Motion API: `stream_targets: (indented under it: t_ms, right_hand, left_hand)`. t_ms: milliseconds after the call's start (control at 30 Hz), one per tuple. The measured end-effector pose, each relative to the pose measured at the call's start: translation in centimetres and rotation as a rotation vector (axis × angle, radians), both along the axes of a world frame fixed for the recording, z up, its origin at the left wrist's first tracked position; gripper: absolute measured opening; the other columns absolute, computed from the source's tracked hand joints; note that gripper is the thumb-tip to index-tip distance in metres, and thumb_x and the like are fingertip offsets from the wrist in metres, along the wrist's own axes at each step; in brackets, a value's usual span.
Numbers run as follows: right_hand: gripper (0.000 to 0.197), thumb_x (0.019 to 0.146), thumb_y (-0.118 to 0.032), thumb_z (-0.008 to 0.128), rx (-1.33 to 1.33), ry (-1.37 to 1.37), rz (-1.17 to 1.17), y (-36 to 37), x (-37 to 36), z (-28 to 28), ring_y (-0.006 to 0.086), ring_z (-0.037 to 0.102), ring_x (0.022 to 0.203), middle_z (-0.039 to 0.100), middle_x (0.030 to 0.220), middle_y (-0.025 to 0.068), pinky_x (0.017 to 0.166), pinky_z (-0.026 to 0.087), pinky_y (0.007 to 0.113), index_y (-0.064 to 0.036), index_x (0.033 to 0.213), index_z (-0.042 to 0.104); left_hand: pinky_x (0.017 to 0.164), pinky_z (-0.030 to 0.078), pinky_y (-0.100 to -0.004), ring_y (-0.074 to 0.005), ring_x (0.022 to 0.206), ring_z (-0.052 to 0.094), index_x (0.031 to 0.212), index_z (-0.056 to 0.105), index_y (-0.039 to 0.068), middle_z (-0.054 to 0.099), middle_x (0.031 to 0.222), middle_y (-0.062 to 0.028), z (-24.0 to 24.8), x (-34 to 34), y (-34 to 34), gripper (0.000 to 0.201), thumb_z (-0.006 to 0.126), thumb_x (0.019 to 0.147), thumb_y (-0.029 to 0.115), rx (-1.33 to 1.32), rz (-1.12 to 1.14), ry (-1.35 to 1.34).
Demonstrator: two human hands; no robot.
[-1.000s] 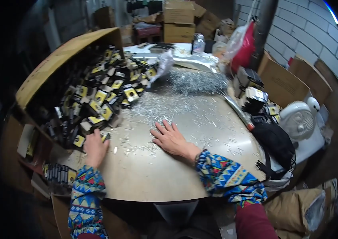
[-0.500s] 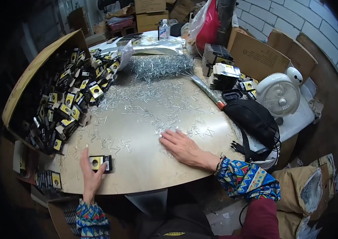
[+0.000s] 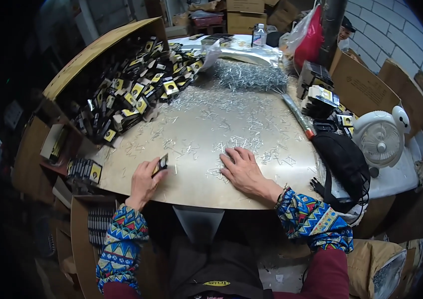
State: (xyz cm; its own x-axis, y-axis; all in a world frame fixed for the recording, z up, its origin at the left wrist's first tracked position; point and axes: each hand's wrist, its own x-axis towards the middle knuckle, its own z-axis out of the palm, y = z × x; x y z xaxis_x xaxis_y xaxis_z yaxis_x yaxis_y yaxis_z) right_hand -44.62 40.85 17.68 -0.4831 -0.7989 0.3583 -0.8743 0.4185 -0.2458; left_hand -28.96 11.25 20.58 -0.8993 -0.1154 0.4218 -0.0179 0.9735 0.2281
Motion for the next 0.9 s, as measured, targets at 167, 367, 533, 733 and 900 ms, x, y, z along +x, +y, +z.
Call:
stream_targets:
  t_ms: [167, 367, 533, 733, 900]
  right_hand:
    - [0.045, 0.098, -0.030, 0.050, -0.061, -0.062, 0.017, -0.2, 0.1, -0.9, 0.0401, 0.037, 0.134, 0.044, 0.142, 0.0224, 0.111, 0.030, 0.050, -0.0019, 0.133, 0.050]
    - [0.041, 0.100, -0.026, 0.047, -0.056, -0.081, -0.169, -0.7, -1.1, -1.7, 0.0360, 0.043, 0.133, 0.048, 0.139, 0.0216, 0.111, 0.032, 0.049, 0.0002, 0.131, 0.050]
    - [0.038, 0.100, -0.028, 0.048, -0.191, -0.411, -0.174, -1.0, -1.1, 0.2, 0.0354, 0.035, 0.139, 0.043, 0.144, 0.0221, 0.113, 0.029, 0.047, -0.0060, 0.130, 0.055]
    - [0.044, 0.099, -0.035, 0.048, 0.012, -0.101, -0.144, -7.1, 3.0, -0.8, 0.0403, 0.032, 0.139, 0.040, 0.146, 0.0229, 0.115, 0.023, 0.048, -0.0099, 0.135, 0.053]
    - [0.040, 0.099, -0.028, 0.050, -0.028, -0.067, -0.156, -8.1, 10.6, -1.2, 0.0436, 0.035, 0.135, 0.041, 0.144, 0.0247, 0.113, 0.027, 0.052, -0.0085, 0.134, 0.053]
  left_hand:
    - [0.070, 0.056, -0.0319, -0.0180, 0.081, 0.067, 0.116, 0.052, 0.002, 0.065, 0.093, -0.0095, -0.1, 5.1, 5.8, 0.046, 0.050, 0.099, 0.045, 1.500, -0.077, 0.127]
    - [0.074, 0.061, -0.0475, -0.0272, 0.083, 0.069, 0.113, 0.051, 0.003, 0.064, 0.094, -0.0112, -3.0, 13.1, 8.4, 0.034, 0.048, 0.101, 0.035, 2.084, 0.241, 0.031]
    - [0.082, 0.058, -0.0455, -0.0198, 0.096, 0.065, 0.122, 0.052, 0.009, 0.062, 0.106, -0.0060, -9.5, 17.5, 9.0, 0.026, 0.048, 0.103, 0.026, 2.119, 0.281, -0.005]
    - [0.062, 0.050, -0.0233, -0.0081, 0.081, 0.060, 0.123, 0.057, 0.012, 0.062, 0.099, -0.0006, -11.6, 16.7, 11.9, 0.027, 0.051, 0.097, 0.016, 1.876, 0.423, -0.618]
    - [0.057, 0.043, -0.0223, -0.0069, 0.072, 0.052, 0.099, 0.055, 0.010, 0.056, 0.085, 0.0018, -12.0, 16.2, 14.2, 0.008, 0.056, 0.091, 0.007, 1.977, 0.363, -0.571]
